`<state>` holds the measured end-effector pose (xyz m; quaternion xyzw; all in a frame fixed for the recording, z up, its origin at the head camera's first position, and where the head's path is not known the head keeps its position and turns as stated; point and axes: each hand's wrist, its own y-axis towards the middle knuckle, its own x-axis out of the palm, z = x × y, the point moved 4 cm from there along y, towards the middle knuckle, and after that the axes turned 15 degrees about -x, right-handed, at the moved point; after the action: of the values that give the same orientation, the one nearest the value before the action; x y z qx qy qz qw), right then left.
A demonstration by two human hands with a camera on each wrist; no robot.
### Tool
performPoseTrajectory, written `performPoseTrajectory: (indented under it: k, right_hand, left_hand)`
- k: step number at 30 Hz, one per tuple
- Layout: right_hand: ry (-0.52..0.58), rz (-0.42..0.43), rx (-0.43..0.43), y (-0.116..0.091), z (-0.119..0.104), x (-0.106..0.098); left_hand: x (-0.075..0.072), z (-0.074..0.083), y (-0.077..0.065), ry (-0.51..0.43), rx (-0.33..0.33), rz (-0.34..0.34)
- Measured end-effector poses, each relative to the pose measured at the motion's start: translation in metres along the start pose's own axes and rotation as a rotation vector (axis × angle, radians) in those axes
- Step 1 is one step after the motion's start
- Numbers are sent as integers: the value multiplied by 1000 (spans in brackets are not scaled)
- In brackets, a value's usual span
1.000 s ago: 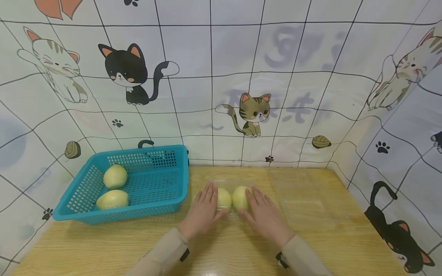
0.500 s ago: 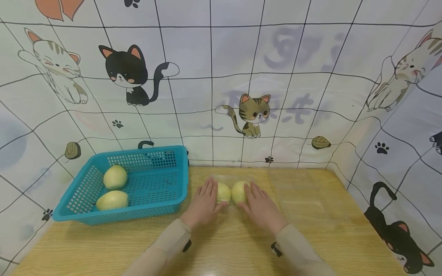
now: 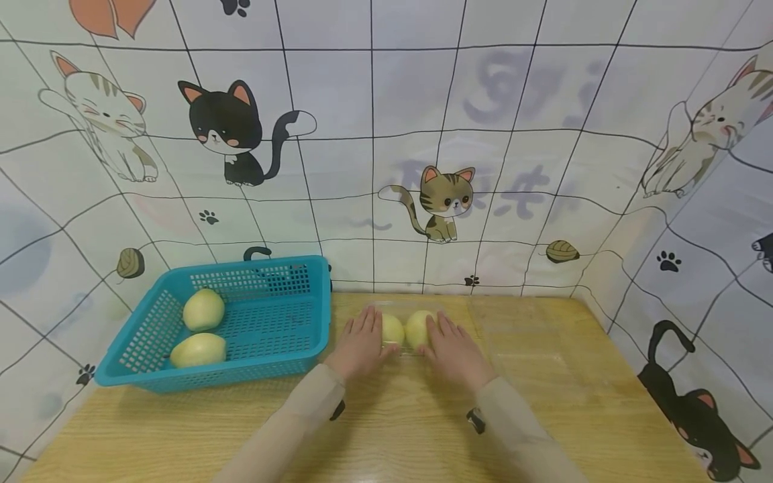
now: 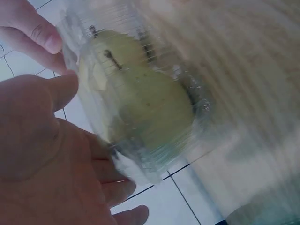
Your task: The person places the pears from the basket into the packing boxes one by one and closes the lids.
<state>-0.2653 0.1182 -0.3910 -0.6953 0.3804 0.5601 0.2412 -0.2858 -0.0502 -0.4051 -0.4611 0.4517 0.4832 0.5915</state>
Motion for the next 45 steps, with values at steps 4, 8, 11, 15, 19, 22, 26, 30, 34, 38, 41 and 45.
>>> performPoseTrajectory:
  k: [4, 8, 11, 15, 19, 22, 26, 30, 34, 38, 41, 45]
  right_hand:
    - [20, 1, 1, 2, 3, -2]
    - [27, 12, -12, 6, 7, -3]
    - [23, 6, -18, 10, 11, -2]
    - [15, -29, -7, 15, 17, -2]
    - [17, -56, -4, 19, 22, -3]
    - [22, -61, -8, 22, 23, -4]
    - [22, -52, -16, 25, 25, -5]
    - [8, -36, -20, 30, 29, -2]
    - [-16, -21, -28, 35, 32, 0]
    - [-48, 2, -35, 41, 32, -1]
    - [-100, 18, -38, 46, 32, -2]
    - [-177, 59, -50, 51, 32, -2]
  left_hand:
    - [-6, 3, 3, 39, -24, -41]
    - [-10, 5, 9, 66, -37, -62]
    - [-12, 6, 12, 72, -48, -76]
    - [-16, 7, 14, 70, -69, -101]
    - [-20, 7, 16, 63, -90, -124]
    - [-21, 6, 18, 57, -94, -133]
    - [-21, 5, 26, 46, -82, -131]
    - [-20, 4, 36, 43, -72, -126]
    - [-24, 5, 39, 51, -74, -144]
    - [-23, 5, 49, 34, -61, -129]
    - [-22, 3, 56, 12, -63, -109]
    - [-22, 2, 62, -17, -69, -80]
